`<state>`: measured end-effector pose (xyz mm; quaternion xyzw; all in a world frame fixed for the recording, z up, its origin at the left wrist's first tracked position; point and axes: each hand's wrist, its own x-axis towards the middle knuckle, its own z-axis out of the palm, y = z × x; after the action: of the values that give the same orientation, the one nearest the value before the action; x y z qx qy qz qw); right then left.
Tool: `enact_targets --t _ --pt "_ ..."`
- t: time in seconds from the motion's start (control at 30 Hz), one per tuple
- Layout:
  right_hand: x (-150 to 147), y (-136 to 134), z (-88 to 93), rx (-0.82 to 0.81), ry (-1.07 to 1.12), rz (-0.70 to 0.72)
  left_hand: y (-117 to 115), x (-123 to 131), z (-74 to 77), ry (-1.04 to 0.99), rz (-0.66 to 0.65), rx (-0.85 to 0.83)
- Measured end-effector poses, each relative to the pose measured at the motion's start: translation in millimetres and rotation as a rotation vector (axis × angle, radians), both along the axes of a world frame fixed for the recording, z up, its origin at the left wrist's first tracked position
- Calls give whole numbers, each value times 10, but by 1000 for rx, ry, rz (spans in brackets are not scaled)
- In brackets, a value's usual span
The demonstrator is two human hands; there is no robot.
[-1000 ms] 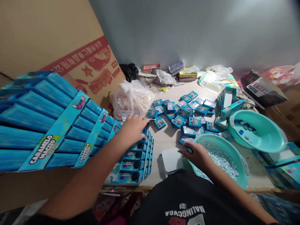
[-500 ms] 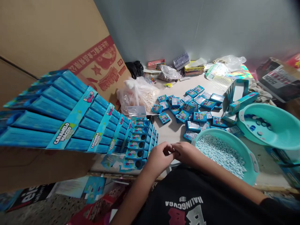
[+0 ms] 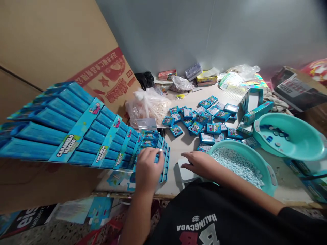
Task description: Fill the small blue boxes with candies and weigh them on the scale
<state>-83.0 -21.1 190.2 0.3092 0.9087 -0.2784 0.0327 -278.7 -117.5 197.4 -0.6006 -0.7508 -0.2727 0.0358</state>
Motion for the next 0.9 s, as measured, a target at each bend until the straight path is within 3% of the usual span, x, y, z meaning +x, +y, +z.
enact_targets --t 0.1,0.2,0.4,0.63,0.9 --pt "137 -13 -90 -38 -34 -28 1 -347 15 153 21 -150" --pt "291 -13 -224 -40 -77 -61 22 -455 18 200 -19 -309" --pt "468 67 -303 -60 -176 -115 49 -363 -30 239 2 -387" --pt "561 128 -255 -94 -158 -176 55 -339 -53 88 59 -382" --pt "532 122 -282 -110 -140 -164 -63 -9 -23 326 204 -537"
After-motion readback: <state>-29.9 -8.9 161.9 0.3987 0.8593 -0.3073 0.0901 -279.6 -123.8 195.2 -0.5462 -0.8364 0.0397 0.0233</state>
